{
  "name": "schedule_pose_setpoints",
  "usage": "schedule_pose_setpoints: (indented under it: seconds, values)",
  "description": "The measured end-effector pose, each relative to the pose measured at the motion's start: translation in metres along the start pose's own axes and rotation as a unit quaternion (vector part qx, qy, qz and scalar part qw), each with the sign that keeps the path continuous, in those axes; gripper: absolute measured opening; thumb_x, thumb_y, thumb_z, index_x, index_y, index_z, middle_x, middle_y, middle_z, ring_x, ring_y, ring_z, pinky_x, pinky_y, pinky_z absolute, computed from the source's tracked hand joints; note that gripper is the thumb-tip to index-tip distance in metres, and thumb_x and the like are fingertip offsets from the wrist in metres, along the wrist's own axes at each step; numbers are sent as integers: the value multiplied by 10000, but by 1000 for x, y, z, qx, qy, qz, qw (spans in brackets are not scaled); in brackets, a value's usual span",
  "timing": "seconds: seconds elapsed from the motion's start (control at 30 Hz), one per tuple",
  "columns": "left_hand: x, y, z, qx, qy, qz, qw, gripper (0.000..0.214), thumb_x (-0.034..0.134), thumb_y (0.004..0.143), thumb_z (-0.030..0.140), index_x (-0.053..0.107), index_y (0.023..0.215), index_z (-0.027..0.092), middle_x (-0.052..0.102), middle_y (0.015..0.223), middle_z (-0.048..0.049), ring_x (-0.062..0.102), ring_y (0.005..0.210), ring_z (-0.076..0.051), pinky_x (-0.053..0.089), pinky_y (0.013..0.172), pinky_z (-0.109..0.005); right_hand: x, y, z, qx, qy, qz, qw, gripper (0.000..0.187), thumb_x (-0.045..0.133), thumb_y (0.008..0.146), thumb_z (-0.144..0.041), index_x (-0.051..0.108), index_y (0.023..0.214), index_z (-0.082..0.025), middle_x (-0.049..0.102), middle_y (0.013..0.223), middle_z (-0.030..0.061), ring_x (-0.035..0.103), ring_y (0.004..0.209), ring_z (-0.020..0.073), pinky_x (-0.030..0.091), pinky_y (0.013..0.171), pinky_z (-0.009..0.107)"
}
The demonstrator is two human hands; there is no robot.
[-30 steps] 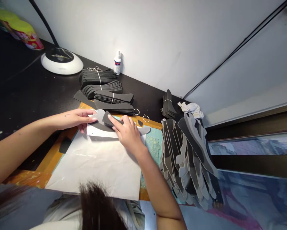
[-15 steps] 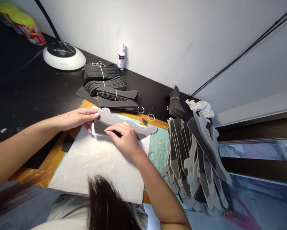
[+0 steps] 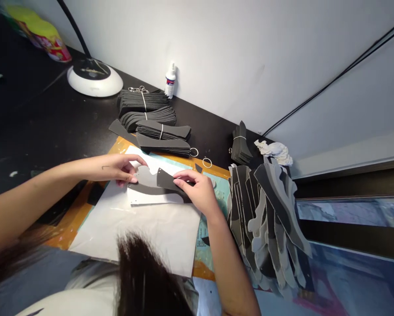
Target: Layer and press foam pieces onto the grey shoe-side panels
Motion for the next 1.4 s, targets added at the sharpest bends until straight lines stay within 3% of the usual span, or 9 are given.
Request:
schedule_pose_setpoints:
  seconds: [0.23, 0.37, 0.63, 0.77, 0.93, 1.03, 1.13, 1.27, 1.4]
  values:
    - [-6, -8, 21, -2, 124, 19, 992, 477, 774, 759, 545, 606, 1060, 215, 688, 875, -42, 623, 686, -198, 441, 586, -245, -47, -10, 24, -11, -124, 152, 981, 188, 618, 898, -358, 747, 975, -246, 790, 1017, 59, 734, 950, 253, 563, 859, 395]
    - [-4, -6, 44, 45, 145, 37, 988, 424, 756, 769, 515, 603, 1024, 212, 679, 940, -45, 585, 754, -191, 422, 620, -237, -54, -10, 27, 0, -246, 206, 947, 260, 482, 962, -342, 698, 1084, -264, 777, 1060, 55, 725, 971, 255, 529, 808, 373]
    - [8, -19, 42, 32, -29, -7, 999, 496, 826, 720, 510, 584, 1047, 225, 564, 679, 27, 447, 563, -134, 319, 550, -242, -43, -12, 1, -84, -304, 159, 935, 261, 451, 962, -304, 693, 1039, -244, 770, 1088, 79, 712, 955, 271, 501, 763, 364]
    - [8, -18, 23, 18, 77, 20, 997, 533, 776, 771, 544, 584, 1154, 227, 650, 767, 1, 554, 647, -173, 374, 577, -244, -29, -13, 6, -89, -350, 112, 926, 280, 453, 972, -248, 693, 1117, -253, 762, 1165, 70, 714, 984, 269, 503, 771, 360]
    - [14, -8, 29, 53, 250, 0, 967, 347, 667, 882, 492, 626, 1059, 196, 745, 970, -67, 671, 834, -214, 422, 673, -249, -18, -11, 15, -115, -379, 117, 911, 318, 443, 995, -242, 710, 1165, -220, 752, 1197, 102, 708, 1007, 284, 519, 817, 382]
    - [13, -2, 34, 65, 297, -15, 953, 482, 671, 885, 478, 586, 1270, 200, 752, 1015, -66, 668, 823, -209, 426, 697, -258, -19, -16, 3, -155, -316, 128, 927, 273, 505, 990, -275, 737, 1107, -192, 765, 1117, 111, 703, 981, 268, 524, 879, 385]
    - [2, 3, 37, 89, 327, 12, 941, 754, 716, 847, 448, 425, 1506, 224, 731, 1102, -64, 657, 858, -212, 435, 740, -265, -14, -19, -3, -119, -201, 85, 969, 192, 633, 946, -297, 763, 1066, -224, 780, 1053, 56, 687, 802, 197, 545, 777, 323]
    - [-7, -2, 48, 179, 326, 60, 927, 698, 724, 848, 499, 548, 1455, 204, 661, 1217, -122, 627, 1020, -250, 470, 819, -280, 16, -25, -6, -66, -91, -36, 993, 179, 693, 899, -236, 801, 1039, -264, 791, 1026, 12, 697, 811, 173, 557, 768, 293]
    - [-1, -4, 43, 169, 178, 28, 969, 568, 592, 951, 571, 637, 1389, 212, 704, 1158, -105, 656, 961, -220, 504, 753, -256, 39, -24, -8, -78, -63, -97, 990, 222, 679, 919, -195, 808, 1077, -283, 792, 1096, 0, 710, 926, 167, 552, 871, 293]
Point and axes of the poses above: each hand's wrist, its own y-axis towards the middle knuckle, its own x-axis out of the palm, z = x × y, the point moved 9 cm from there along y, towards the middle knuckle
